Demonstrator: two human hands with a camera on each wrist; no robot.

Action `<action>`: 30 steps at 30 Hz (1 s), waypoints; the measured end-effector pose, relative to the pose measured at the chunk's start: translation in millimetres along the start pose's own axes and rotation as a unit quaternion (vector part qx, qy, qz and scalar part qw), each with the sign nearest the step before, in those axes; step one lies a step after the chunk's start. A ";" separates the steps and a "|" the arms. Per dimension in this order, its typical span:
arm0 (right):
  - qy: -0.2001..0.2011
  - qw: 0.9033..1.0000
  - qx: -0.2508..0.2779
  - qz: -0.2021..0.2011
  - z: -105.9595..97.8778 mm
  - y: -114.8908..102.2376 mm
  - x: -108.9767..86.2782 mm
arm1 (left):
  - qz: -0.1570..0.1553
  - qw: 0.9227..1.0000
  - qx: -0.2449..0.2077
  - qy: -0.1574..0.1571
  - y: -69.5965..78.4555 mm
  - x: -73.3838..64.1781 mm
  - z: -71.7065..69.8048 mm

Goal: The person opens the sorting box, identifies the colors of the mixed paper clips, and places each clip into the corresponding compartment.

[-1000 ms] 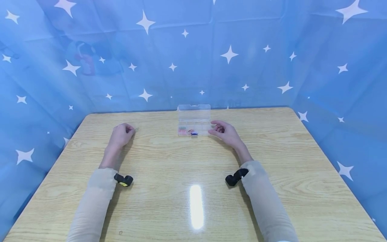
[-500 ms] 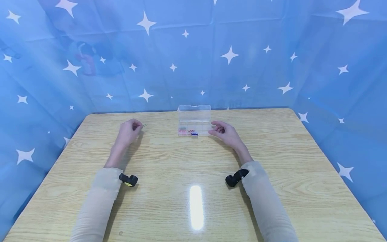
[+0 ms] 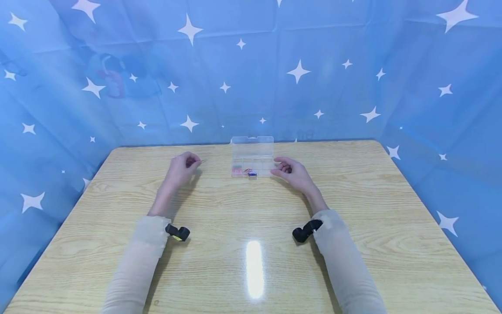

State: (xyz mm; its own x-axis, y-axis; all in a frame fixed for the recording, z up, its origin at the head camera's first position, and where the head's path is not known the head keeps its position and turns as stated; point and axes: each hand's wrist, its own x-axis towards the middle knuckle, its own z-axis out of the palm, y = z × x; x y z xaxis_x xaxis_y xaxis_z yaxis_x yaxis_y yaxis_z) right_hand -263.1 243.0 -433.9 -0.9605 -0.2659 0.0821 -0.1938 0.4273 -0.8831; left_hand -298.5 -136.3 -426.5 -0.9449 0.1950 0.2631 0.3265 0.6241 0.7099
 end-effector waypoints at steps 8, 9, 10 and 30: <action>-0.001 1.000 -0.002 0.001 0.1 0.6 0.7 | 0.013 1.000 -0.009 -0.026 14.3 4.7 17.5; -0.002 1.000 -0.002 0.001 0.2 0.9 0.8 | 0.015 1.000 -0.008 -0.027 15.8 5.5 19.8; -0.002 1.000 -0.003 0.000 0.2 1.1 0.9 | 0.017 0.999 -0.007 -0.027 17.7 6.2 21.8; -0.002 1.000 0.005 -0.008 -1.4 0.4 0.0 | 0.023 0.998 -0.018 -0.063 46.0 26.7 59.0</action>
State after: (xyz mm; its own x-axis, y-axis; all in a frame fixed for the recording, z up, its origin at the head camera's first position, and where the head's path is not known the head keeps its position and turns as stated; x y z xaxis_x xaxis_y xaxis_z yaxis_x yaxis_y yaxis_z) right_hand -263.5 244.4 -433.6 -0.9564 -0.2761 0.0946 -0.2071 0.4135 -0.8866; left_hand -310.3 -57.7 -425.3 -0.9238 0.3183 0.2129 0.3682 0.5853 0.7224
